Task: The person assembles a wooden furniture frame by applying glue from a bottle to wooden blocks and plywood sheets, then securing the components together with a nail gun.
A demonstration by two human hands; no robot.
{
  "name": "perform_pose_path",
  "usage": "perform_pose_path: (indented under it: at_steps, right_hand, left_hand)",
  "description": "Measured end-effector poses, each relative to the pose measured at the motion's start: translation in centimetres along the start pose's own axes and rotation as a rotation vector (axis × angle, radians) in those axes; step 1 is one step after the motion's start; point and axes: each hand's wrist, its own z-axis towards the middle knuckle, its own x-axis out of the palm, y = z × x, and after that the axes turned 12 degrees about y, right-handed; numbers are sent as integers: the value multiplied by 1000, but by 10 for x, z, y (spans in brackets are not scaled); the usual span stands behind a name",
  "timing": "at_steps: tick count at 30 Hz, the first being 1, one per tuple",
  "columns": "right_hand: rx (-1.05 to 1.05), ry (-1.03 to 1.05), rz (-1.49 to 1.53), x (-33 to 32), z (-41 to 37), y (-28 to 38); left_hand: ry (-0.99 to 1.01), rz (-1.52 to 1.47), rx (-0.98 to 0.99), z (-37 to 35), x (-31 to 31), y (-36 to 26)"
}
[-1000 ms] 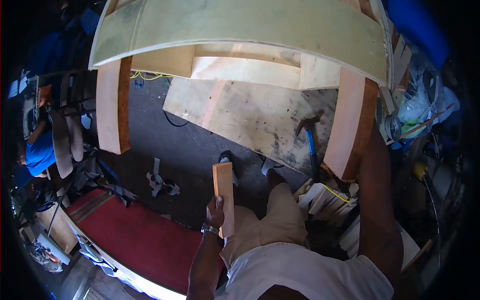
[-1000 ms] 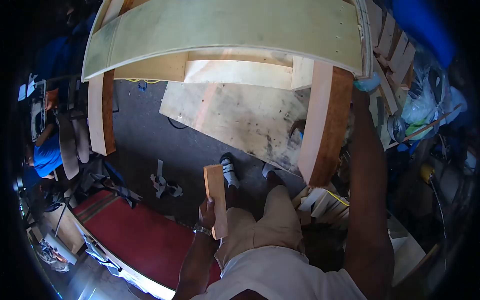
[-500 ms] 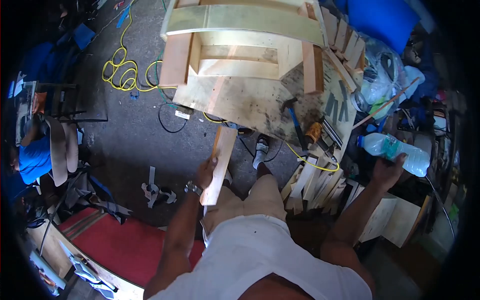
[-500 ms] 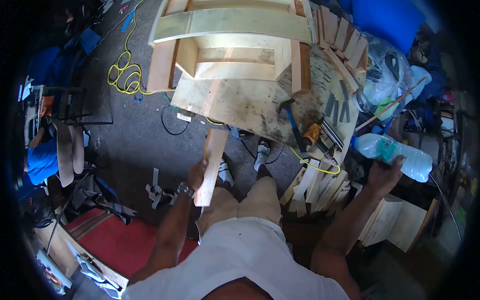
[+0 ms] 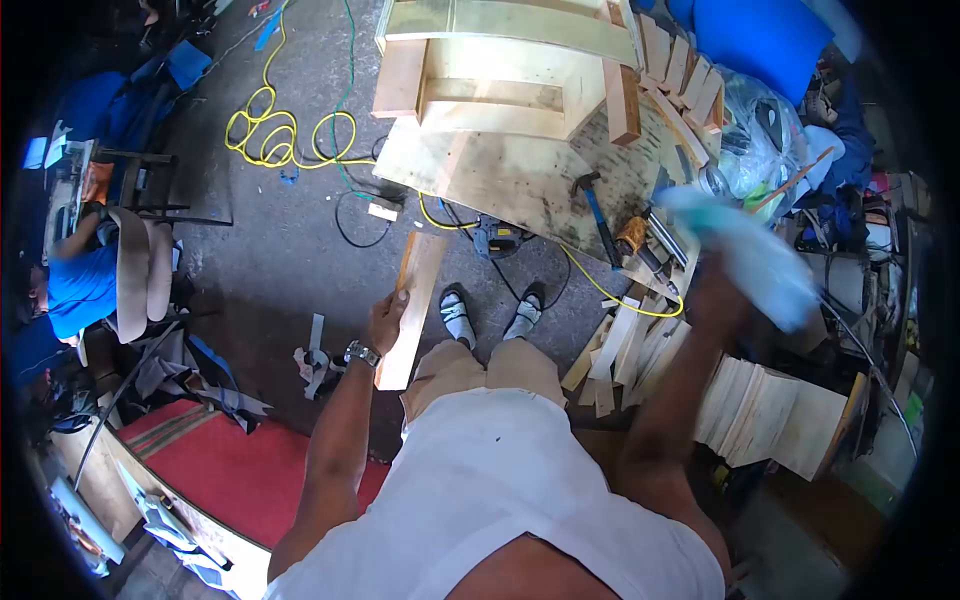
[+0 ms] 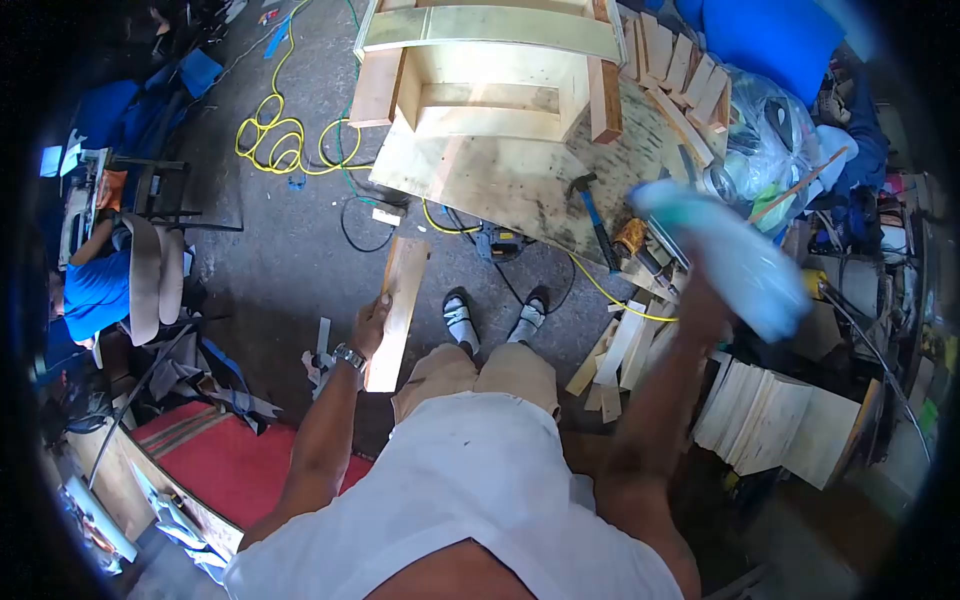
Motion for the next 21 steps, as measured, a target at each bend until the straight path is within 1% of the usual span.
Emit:
perform_pose_path:
  at_steps: [1, 2, 4, 5, 6, 8, 10, 11, 13, 14, 15, 16, 17, 18, 20, 21]
  right_hand:
    - [41, 66, -11, 49, -26, -40]
    - [34, 125, 36, 82, -40, -47]
    - [-59, 143, 8, 86, -30, 29]
    - [-211, 122, -249, 66, -23, 59]
    - [-358, 53, -506, 46, -16, 88]
    - [-491, -23, -449, 14, 2, 150]
    - [-201, 51, -38, 27, -22, 166]
    - [-90, 95, -160, 44, -32, 131]
    - [58, 139, -2, 72, -53, 27]
    - [180, -21, 19, 82, -65, 3]
    - [316, 87, 268, 90, -72, 51]
    - [138, 148, 178, 82, -52, 59]
    - [-28, 200, 81, 59, -35, 62]
    - [-77, 171, 161, 31, -22, 79]
    - [-208, 140, 325, -19, 27, 139]
    - [-302, 199, 401, -24, 35, 174]
  left_hand:
    - [-20, 63, -12, -18, -3, -8]
    - [-54, 114, -5, -17, -7, -20]
    - [-8, 10, -52, -20, -15, -27]
    - [28, -43, -87, -24, -16, -25]
    - [10, -112, -49, -22, -16, -23]
    - [1, -67, -57, -23, -21, -31]
    - [-11, -34, -79, -33, -22, -43]
    - [-18, -24, -79, -31, -22, -51]
    - [-33, -15, -101, -39, -16, -56]
    - [-92, 131, -89, -39, -14, -62]
    - [-116, 212, -66, -35, -11, -73]
    - [-133, 294, -58, -38, -8, -79]
    - [-136, 378, -62, -43, -4, -79]
    - [-67, 316, -113, -33, -5, -69]
    - [-20, 366, -113, -24, -2, -72]
    - [-1, 383, -109, -20, 2, -74]
